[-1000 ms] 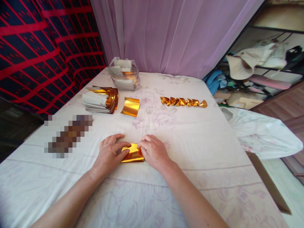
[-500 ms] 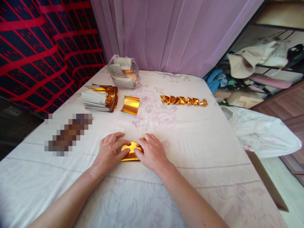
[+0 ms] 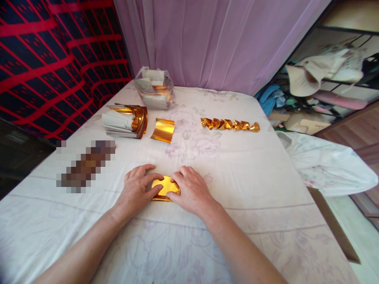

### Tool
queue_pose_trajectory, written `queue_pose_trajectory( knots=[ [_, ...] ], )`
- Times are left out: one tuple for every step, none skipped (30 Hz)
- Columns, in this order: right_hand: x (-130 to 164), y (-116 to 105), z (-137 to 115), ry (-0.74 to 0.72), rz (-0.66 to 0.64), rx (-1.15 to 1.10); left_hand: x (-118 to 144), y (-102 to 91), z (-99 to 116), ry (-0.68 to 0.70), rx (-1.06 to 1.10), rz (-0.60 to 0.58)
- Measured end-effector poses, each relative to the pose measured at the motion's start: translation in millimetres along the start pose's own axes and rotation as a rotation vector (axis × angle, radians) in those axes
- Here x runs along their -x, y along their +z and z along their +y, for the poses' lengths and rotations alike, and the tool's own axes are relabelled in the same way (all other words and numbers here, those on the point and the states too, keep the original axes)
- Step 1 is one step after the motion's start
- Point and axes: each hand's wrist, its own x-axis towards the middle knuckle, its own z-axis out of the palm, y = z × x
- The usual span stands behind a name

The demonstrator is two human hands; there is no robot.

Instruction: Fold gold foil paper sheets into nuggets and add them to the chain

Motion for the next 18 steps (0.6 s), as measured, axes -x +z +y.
queue_pose_trajectory(
  knots=[
    [0,-1,0,-0.004,-0.006,-0.001,0,-0.2,0,-0.002,-0.001,-0.005],
    [1,-1,0,-0.009,-0.013,-0.003,0,-0.4,0,-0.002,-0.001,-0.009],
    [1,-2,1,-0.013,-0.02,-0.004,0,-0.5,0,-0.001,-0.001,-0.013],
    [1,-2,1,-0.017,-0.027,-0.004,0,-0.6,0,0.002,0.0,-0.017],
    [2,-3,1,-0.02,-0.033,-0.004,0,-0.6,0,0.005,-0.001,-0.02],
    [2,-3,1,-0.024,-0.038,-0.006,0,-0.6,0,0.007,-0.002,-0.021],
    [2,-4,1,-0.028,-0.043,-0.008,0,-0.6,0,0.009,-0.004,-0.022],
    [2,-5,2,-0.034,-0.048,-0.011,0,-0.6,-1,0.011,-0.006,-0.021],
    [2,-6,2,-0.039,-0.053,-0.014,0,-0.6,-1,0.013,-0.008,-0.02],
    [3,-7,3,-0.046,-0.059,-0.018,0,-0.6,-1,0.014,-0.01,-0.02],
    [3,-8,4,-0.054,-0.068,-0.022,0,-0.7,-1,0.015,-0.01,-0.021],
    [3,-9,4,-0.062,-0.077,-0.026,0,-0.8,-1,0.015,-0.01,-0.023],
    [3,-10,5,-0.07,-0.085,-0.031,0,-0.9,-1,0.015,-0.008,-0.025],
    [3,-11,6,-0.079,-0.092,-0.037,0,-1.1,-1,0.014,-0.006,-0.027],
    [3,-12,6,-0.086,-0.098,-0.043,0,-1.3,-1,0.013,-0.004,-0.027],
    [4,-13,7,-0.092,-0.103,-0.048,0,-1.6,-1,0.012,-0.002,-0.026],
    [4,-14,7,-0.096,-0.107,-0.051,0,-1.8,-1,0.011,-0.003,-0.027],
    [4,-15,8,-0.099,-0.112,-0.055,-1,-2.0,-1,0.011,-0.004,-0.028]
  ],
)
